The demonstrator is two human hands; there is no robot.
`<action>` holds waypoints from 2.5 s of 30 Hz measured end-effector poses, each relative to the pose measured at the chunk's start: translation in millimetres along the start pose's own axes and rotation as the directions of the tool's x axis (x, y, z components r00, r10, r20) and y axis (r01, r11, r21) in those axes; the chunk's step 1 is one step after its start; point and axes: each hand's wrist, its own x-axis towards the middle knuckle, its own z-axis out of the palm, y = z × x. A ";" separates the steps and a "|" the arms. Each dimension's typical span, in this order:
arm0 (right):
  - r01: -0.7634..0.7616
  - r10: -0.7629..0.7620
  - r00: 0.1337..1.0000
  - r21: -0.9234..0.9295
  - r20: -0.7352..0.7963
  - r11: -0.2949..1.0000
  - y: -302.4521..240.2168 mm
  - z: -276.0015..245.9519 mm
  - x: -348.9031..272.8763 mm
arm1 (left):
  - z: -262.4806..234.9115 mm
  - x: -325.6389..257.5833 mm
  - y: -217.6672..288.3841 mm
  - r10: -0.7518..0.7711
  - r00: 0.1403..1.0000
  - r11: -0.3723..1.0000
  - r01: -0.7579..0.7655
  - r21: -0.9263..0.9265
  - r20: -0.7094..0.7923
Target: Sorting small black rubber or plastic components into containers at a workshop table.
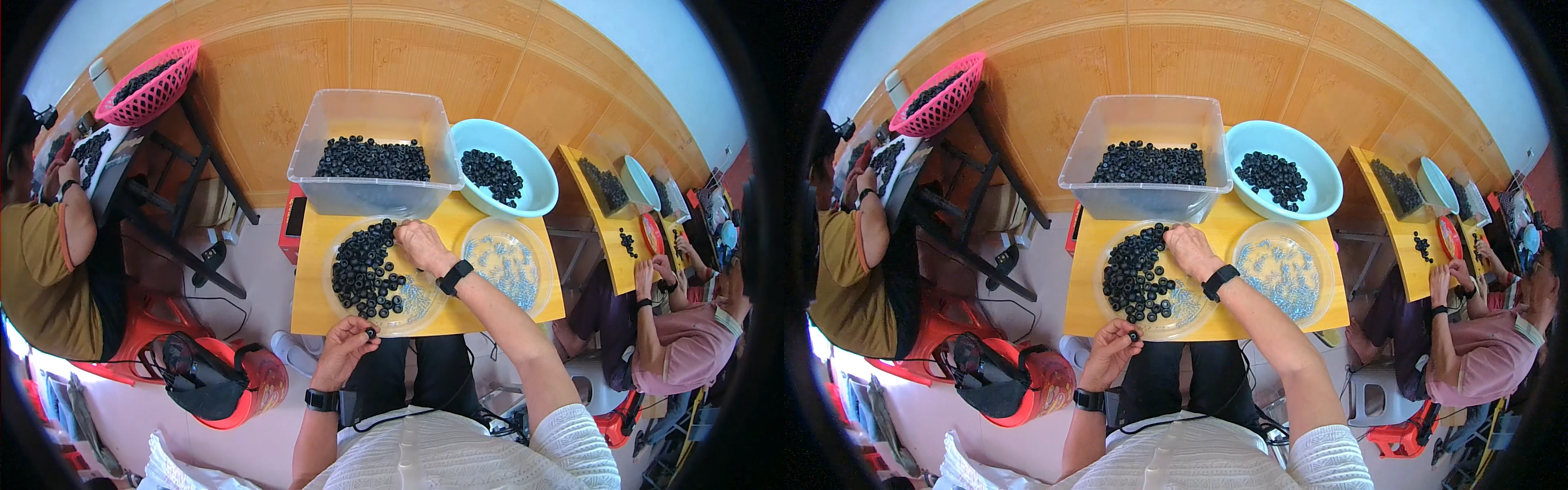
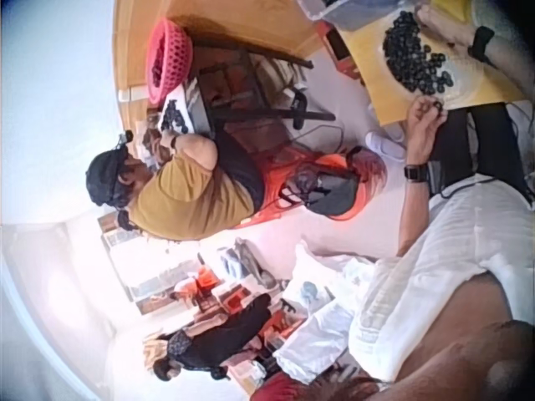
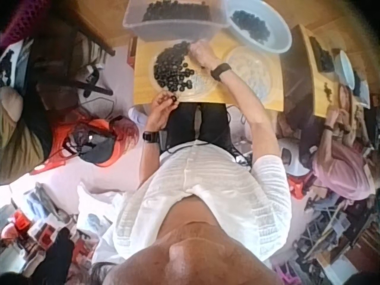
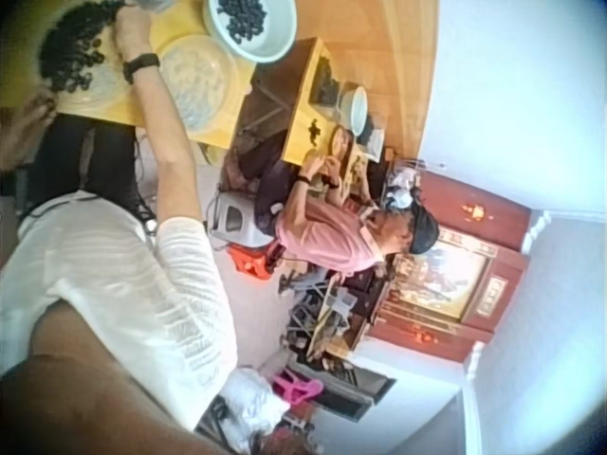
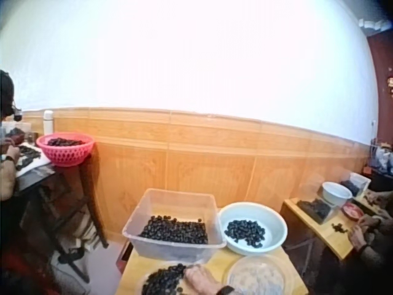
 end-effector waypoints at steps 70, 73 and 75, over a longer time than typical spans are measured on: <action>-0.175 0.318 0.926 0.511 -0.206 0.841 -126.9 -67.3 -119.5 | 79.8 20.3 -21.0 0.543 0.832 0.731 -0.403 0.550 -0.112; -0.210 0.393 0.904 0.627 -0.167 0.750 -129.7 -61.8 -120.3 | 79.6 20.8 -22.6 0.506 0.846 0.779 -0.364 0.511 -0.170; -0.198 0.379 0.902 0.582 -0.206 0.789 -126.5 -54.7 -122.0 | 80.0 20.3 -23.4 0.467 0.860 0.816 -0.332 0.473 -0.203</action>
